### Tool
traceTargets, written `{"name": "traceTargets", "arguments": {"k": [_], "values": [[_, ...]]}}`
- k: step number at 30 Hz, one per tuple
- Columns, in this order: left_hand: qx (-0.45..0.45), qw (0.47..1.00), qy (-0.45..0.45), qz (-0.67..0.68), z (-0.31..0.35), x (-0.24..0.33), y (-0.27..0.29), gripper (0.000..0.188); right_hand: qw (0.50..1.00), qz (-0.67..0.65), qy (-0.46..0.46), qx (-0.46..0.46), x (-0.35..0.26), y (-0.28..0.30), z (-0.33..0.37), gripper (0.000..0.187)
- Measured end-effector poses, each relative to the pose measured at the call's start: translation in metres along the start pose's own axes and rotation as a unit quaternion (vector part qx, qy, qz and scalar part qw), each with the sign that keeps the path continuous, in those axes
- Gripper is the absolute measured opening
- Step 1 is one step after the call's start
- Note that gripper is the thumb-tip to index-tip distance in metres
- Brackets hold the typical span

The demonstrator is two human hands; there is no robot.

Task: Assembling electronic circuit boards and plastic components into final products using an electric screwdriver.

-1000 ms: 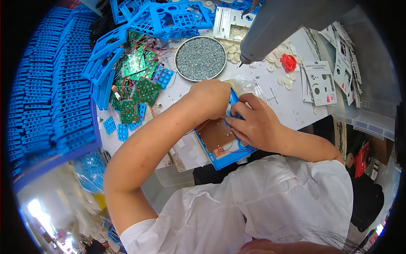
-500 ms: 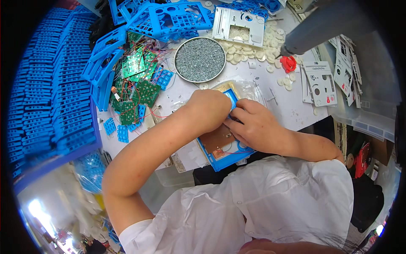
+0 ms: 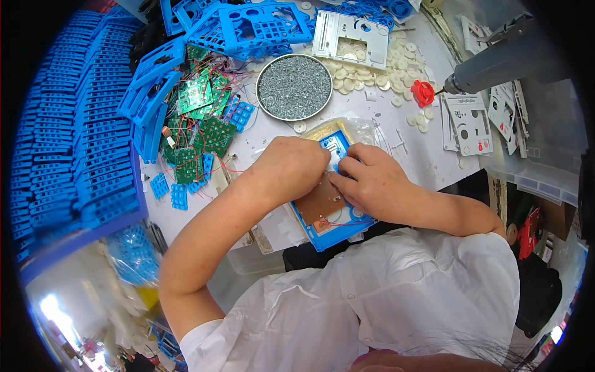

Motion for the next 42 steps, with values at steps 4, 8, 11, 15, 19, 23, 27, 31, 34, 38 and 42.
{"name": "traceTargets", "arguments": {"k": [4,8,11,15,19,23,27,31,34,38,42], "values": [[-0.010,1.000,0.026,0.008,-0.003,0.002,-0.004,0.014,1.000,0.001,0.003,0.004,0.000,-0.001,0.000,0.031],[0.045,0.995,0.087,0.028,0.004,0.007,-0.005,0.012,1.000,0.004,0.000,-0.006,-0.001,0.002,-0.001,0.030],[0.043,0.990,0.134,0.024,0.007,0.008,-0.006,0.012,1.000,0.009,-0.005,-0.017,-0.002,0.002,-0.001,0.029],[0.043,0.989,0.142,0.022,0.008,0.006,-0.005,0.012,1.000,0.003,-0.002,-0.012,-0.001,0.001,-0.002,0.027],[0.015,0.986,0.165,0.023,0.005,0.001,-0.005,0.010,1.000,0.014,0.010,-0.005,-0.004,0.004,-0.002,0.027],[0.027,0.986,0.159,0.033,0.004,-0.002,-0.010,0.013,1.000,0.022,0.002,-0.003,-0.003,0.004,-0.001,0.029],[0.136,0.974,0.157,0.086,0.019,-0.001,-0.013,0.021,1.000,0.020,0.003,0.004,-0.004,0.006,0.000,0.031],[0.237,0.959,0.119,0.102,0.048,0.036,-0.016,0.036,0.999,0.033,-0.003,-0.003,-0.007,0.003,0.003,0.035],[0.263,0.960,0.078,0.052,0.058,0.062,-0.019,0.049,0.999,-0.008,-0.020,-0.042,0.001,0.005,0.002,0.041],[0.272,0.960,0.069,-0.021,0.065,0.066,-0.025,0.059,0.995,-0.100,-0.010,-0.019,0.013,0.024,-0.003,0.040],[0.253,0.964,0.073,-0.035,0.062,0.056,-0.021,0.060,0.998,-0.061,0.018,0.010,0.014,0.023,-0.006,0.039]]}}
Point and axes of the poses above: each hand's wrist, its own z-axis away from the middle knuckle, its own y-axis out of the back of the hand, x = y × z, the point moved 6 cm from there along -z, towards the middle knuckle, and after that the axes turned 15 degrees about -y, right-handed, at the moved point
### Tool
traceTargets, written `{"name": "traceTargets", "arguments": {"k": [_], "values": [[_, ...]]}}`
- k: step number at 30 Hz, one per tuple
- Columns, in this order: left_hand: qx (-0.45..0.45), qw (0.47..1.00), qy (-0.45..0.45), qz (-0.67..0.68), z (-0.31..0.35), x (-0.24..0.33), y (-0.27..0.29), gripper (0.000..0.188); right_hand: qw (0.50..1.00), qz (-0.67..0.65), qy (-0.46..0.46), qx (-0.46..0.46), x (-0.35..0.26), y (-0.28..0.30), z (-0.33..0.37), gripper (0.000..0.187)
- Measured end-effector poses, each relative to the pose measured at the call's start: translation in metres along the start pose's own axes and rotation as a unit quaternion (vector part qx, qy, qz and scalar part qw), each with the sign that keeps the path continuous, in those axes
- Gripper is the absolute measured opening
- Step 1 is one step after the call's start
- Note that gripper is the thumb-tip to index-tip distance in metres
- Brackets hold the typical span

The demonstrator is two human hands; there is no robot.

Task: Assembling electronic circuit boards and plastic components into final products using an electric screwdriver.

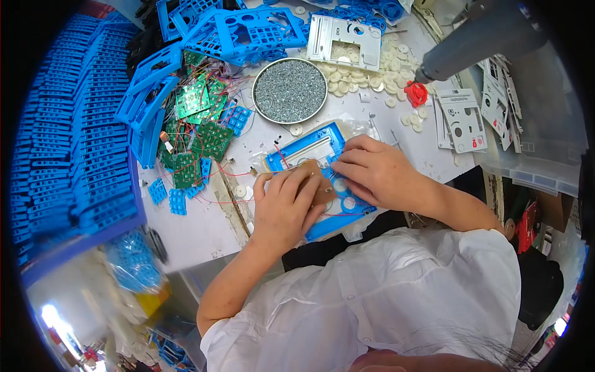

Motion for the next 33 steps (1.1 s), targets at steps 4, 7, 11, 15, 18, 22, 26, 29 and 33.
{"name": "traceTargets", "arguments": {"k": [4,7,11,15,18,22,26,29,33], "values": [[-0.032,0.999,0.004,-0.023,-0.002,0.001,-0.003,0.061,0.999,0.035,-0.004,-0.004,-0.003,-0.010,-0.005,0.037],[-0.044,0.998,0.013,-0.032,-0.002,0.003,-0.005,0.061,0.994,0.101,-0.012,-0.044,-0.009,-0.019,-0.004,0.042],[-0.013,0.999,0.020,0.042,-0.001,-0.002,0.007,0.043,0.980,0.174,-0.008,-0.097,-0.015,-0.025,-0.006,0.045],[0.118,0.979,0.164,-0.031,0.014,-0.051,0.022,0.018,0.981,0.158,-0.013,-0.115,-0.014,-0.024,-0.012,0.041],[0.130,0.965,0.199,-0.111,0.001,-0.069,0.022,0.013,0.991,0.111,-0.015,-0.076,-0.011,-0.022,-0.014,0.034],[0.195,0.959,0.203,-0.015,0.002,-0.071,0.011,0.010,0.999,0.034,-0.015,0.008,-0.005,-0.006,-0.024,0.025],[0.224,0.958,0.179,0.029,0.006,-0.056,0.014,0.012,0.986,-0.107,-0.094,0.091,-0.001,-0.002,-0.033,0.022],[0.236,0.958,0.162,0.031,0.009,-0.044,0.014,0.014,0.973,-0.184,-0.123,0.059,-0.013,-0.009,-0.036,0.019],[0.256,0.957,0.135,0.032,0.011,-0.035,0.017,0.014,0.974,-0.190,-0.084,0.091,-0.016,-0.021,-0.042,0.013]]}}
Point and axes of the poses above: each hand's wrist, its own z-axis away from the middle knuckle, its own y-axis out of the back of the hand, x = y × z, the point moved 6 cm from there along -z, towards the middle knuckle, and after that the axes turned 15 degrees about -y, right-handed, at the moved point
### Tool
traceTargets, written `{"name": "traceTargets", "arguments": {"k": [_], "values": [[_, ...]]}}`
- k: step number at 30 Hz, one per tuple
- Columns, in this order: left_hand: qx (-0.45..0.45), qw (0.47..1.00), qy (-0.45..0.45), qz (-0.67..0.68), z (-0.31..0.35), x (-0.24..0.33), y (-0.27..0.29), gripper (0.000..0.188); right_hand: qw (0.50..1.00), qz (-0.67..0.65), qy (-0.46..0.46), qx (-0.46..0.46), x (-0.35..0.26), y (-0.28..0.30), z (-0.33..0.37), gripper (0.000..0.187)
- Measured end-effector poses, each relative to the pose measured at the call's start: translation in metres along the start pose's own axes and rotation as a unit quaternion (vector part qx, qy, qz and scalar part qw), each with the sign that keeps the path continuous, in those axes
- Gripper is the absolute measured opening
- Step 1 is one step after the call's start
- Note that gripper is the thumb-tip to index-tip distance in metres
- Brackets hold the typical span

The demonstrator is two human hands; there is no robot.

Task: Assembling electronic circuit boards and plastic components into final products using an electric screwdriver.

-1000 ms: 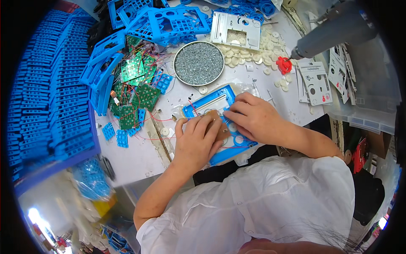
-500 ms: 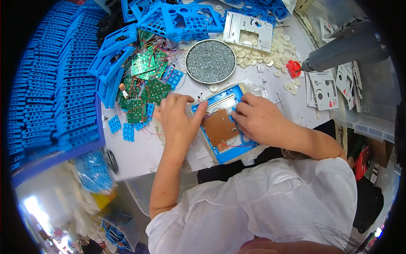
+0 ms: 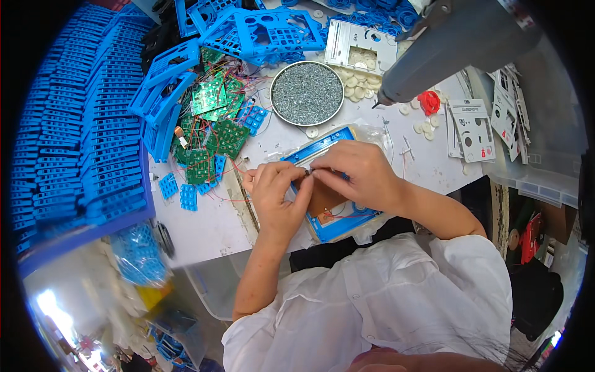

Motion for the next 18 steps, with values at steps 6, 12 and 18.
{"name": "traceTargets", "arguments": {"k": [6,12,18], "values": [[0.011,1.000,-0.023,-0.003,0.006,0.000,0.003,0.014,0.999,0.002,-0.003,-0.035,-0.005,0.003,0.004,0.019],[0.003,0.993,-0.108,-0.046,0.009,0.007,0.003,0.020,0.991,0.033,-0.042,-0.126,-0.005,0.005,0.008,0.042],[0.004,0.990,-0.123,-0.066,0.009,0.010,0.004,0.023,0.986,-0.005,-0.083,-0.145,-0.001,0.019,0.009,0.058]]}}
Point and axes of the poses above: each hand's wrist, its own z-axis away from the middle knuckle, its own y-axis out of the back of the hand, x = y × z, the point moved 6 cm from there along -z, towards the middle knuckle, and after that the axes turned 15 degrees about -y, right-handed, at the moved point
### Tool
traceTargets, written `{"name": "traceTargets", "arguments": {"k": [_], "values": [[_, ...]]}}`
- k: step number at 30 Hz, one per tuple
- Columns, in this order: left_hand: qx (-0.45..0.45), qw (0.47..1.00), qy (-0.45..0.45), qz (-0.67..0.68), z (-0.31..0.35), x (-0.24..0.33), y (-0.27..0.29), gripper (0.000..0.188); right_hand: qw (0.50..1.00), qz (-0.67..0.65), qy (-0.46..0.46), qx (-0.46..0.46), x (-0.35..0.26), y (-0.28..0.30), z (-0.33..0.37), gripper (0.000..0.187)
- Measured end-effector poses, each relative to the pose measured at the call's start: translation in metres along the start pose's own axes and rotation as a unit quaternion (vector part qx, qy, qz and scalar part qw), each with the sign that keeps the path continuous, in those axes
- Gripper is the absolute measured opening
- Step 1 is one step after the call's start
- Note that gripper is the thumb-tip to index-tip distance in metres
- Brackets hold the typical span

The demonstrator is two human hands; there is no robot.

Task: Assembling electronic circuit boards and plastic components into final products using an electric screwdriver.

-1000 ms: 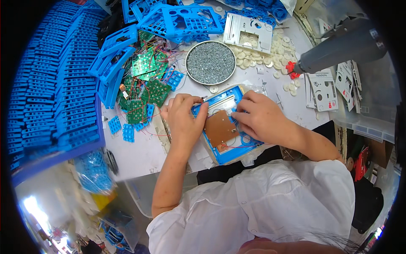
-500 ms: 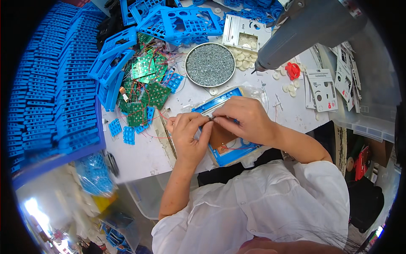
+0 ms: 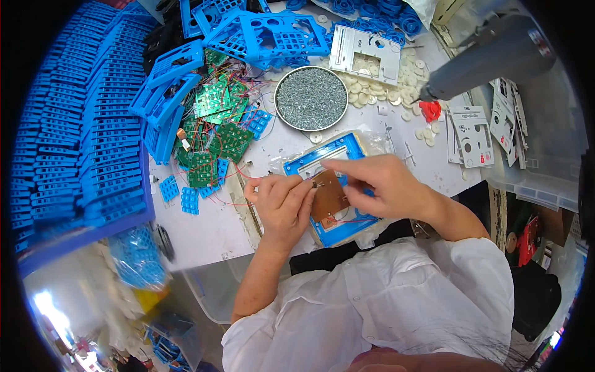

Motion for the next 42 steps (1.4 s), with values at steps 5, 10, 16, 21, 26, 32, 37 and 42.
{"name": "traceTargets", "arguments": {"k": [5,10,16,21,26,32,37,42], "values": [[0.000,1.000,-0.002,0.006,0.002,0.000,-0.003,0.023,0.992,-0.009,-0.060,-0.107,-0.002,-0.012,0.000,0.059],[-0.003,1.000,0.008,0.011,0.003,-0.003,-0.003,0.023,0.990,-0.057,-0.093,-0.088,0.005,0.005,-0.017,0.063],[0.024,0.998,0.038,0.050,0.019,-0.014,-0.003,0.025,0.995,-0.045,-0.058,0.060,0.006,0.045,-0.101,0.046],[0.053,0.994,0.039,0.091,0.008,-0.012,-0.002,0.018,0.969,-0.010,-0.009,0.248,-0.006,0.084,-0.239,0.036],[0.070,0.990,0.045,0.112,0.010,-0.015,-0.002,0.018,0.937,0.057,-0.045,0.341,0.035,0.110,-0.379,0.035],[0.068,0.988,0.066,0.119,0.017,-0.015,-0.003,0.024,0.909,0.113,-0.051,0.398,0.017,0.139,-0.493,0.034],[0.087,0.989,0.076,0.093,0.031,-0.024,-0.006,0.027,0.903,0.233,-0.166,0.322,-0.018,0.092,-0.545,0.052],[0.088,0.987,0.059,0.122,0.027,-0.020,-0.015,0.027,0.912,0.243,-0.124,0.308,0.018,0.126,-0.578,0.044]]}}
Point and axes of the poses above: each hand's wrist, its own z-axis away from the middle knuckle, its own y-axis out of the back of the hand, x = y × z, the point moved 6 cm from there along -z, towards the middle knuckle, and after that the axes turned 15 degrees about -y, right-handed, at the moved point
